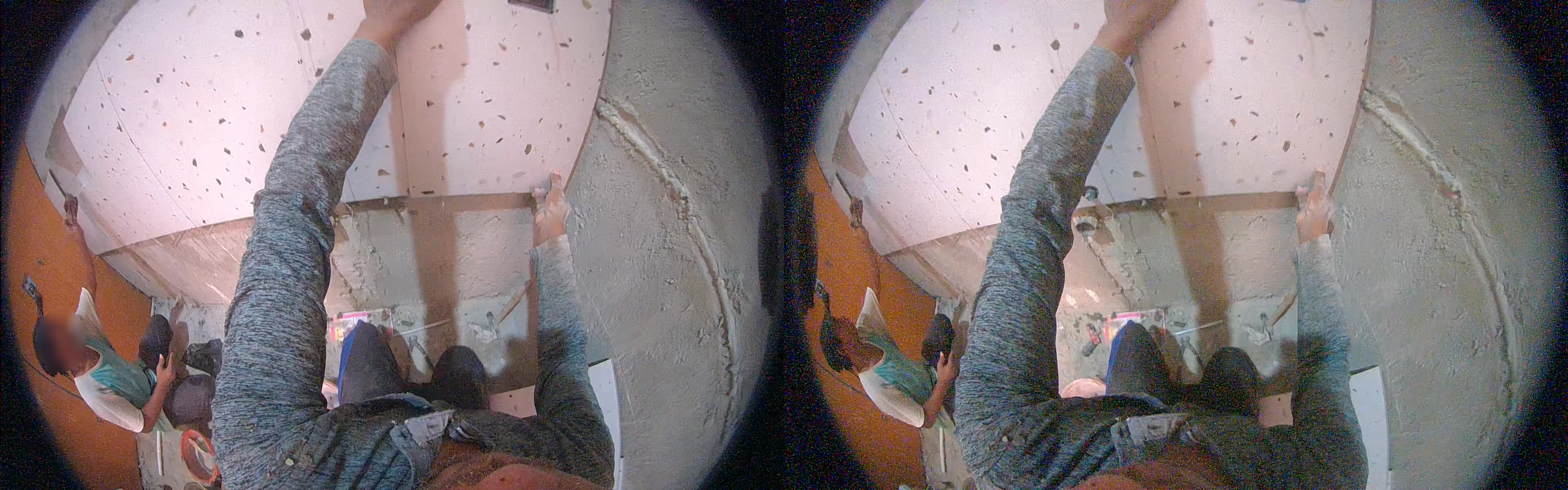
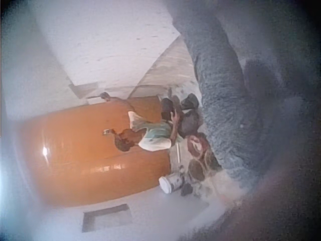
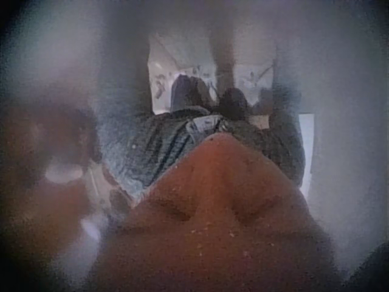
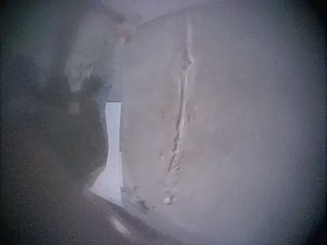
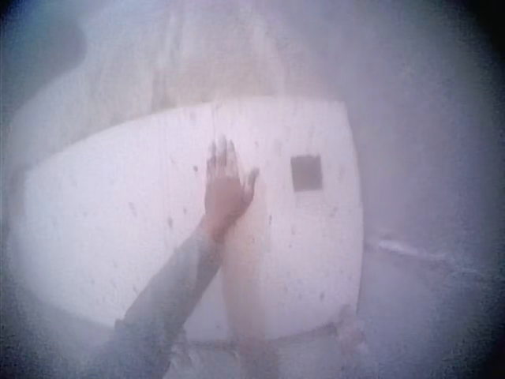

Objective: The person installs pink speckled tiles on a wall by applying adhesive with a trowel, positioning the tiles, and tapping them into place with a rubber mallet. The person also uses a hammer to secure the tiles and adjusts their position to ensure a proper fit.

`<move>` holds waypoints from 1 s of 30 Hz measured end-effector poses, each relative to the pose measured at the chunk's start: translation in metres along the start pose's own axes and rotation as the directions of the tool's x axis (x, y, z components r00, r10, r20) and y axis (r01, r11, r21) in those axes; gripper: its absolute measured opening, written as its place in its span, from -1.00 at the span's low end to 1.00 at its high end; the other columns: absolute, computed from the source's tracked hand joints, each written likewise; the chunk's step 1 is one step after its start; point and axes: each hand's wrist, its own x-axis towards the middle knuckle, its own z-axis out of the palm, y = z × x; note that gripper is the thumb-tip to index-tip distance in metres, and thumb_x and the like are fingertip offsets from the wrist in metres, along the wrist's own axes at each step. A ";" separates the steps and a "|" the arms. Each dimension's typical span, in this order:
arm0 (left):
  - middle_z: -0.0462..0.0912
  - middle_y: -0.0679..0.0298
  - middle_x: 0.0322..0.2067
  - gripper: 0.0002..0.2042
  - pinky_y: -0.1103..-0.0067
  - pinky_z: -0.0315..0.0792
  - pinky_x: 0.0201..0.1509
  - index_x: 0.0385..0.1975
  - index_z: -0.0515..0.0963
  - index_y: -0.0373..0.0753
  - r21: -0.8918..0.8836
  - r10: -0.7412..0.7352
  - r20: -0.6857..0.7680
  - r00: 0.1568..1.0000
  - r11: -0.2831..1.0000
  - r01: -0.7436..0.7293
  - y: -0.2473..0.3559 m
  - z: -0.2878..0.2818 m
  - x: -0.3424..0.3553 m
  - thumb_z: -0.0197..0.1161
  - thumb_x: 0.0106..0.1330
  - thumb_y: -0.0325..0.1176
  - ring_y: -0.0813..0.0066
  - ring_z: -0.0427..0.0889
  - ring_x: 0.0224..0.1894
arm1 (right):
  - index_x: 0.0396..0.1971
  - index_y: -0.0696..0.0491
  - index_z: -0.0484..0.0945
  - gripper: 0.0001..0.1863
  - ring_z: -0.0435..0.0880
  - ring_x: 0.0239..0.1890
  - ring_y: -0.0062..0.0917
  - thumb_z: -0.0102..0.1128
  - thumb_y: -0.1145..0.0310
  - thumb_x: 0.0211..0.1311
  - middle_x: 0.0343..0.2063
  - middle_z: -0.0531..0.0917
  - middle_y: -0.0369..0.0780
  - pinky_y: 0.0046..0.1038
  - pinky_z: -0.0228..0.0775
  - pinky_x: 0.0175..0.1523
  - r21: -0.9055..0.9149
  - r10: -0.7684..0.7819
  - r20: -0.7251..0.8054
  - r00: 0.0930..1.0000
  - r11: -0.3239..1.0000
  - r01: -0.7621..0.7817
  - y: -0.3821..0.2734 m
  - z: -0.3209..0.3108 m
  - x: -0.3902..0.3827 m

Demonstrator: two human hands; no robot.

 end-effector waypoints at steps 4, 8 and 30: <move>0.11 -0.32 0.38 -0.22 0.15 -0.04 0.53 0.37 0.12 -0.56 -0.054 0.001 -0.044 0.999 0.999 -0.004 0.000 -0.005 0.006 0.20 0.37 -0.06 -0.28 0.02 0.46 | 0.12 0.11 0.48 -0.43 0.49 -0.20 -0.55 0.28 -0.01 0.32 -0.04 0.50 -0.23 -0.53 0.48 -0.11 0.229 0.417 -0.239 0.877 0.902 -0.366 -0.023 0.034 0.005; 0.08 -0.34 0.39 -0.22 0.15 -0.03 0.53 0.39 0.11 -0.51 -0.079 -0.002 -0.021 1.000 0.997 0.000 -0.003 -0.002 0.014 0.18 0.38 -0.02 -0.28 0.02 0.47 | 0.12 0.12 0.48 -0.39 0.49 -0.10 -0.53 0.35 -0.01 0.27 0.04 0.48 -0.25 -0.55 0.48 -0.07 0.273 0.442 -0.241 0.864 0.885 -0.377 -0.022 0.031 0.003; 0.26 -0.28 0.33 -0.38 0.06 -0.05 0.51 0.26 0.38 -0.43 -0.005 0.119 -0.060 0.991 0.993 -0.120 -0.006 0.002 -0.014 0.10 0.39 -0.03 -0.27 0.04 0.47 | 0.41 0.12 0.14 -0.38 0.57 0.10 -0.27 0.08 0.33 0.44 0.21 0.47 -0.03 -0.34 0.48 0.07 -0.391 -0.235 -0.063 0.970 0.900 0.193 -0.015 0.043 -0.033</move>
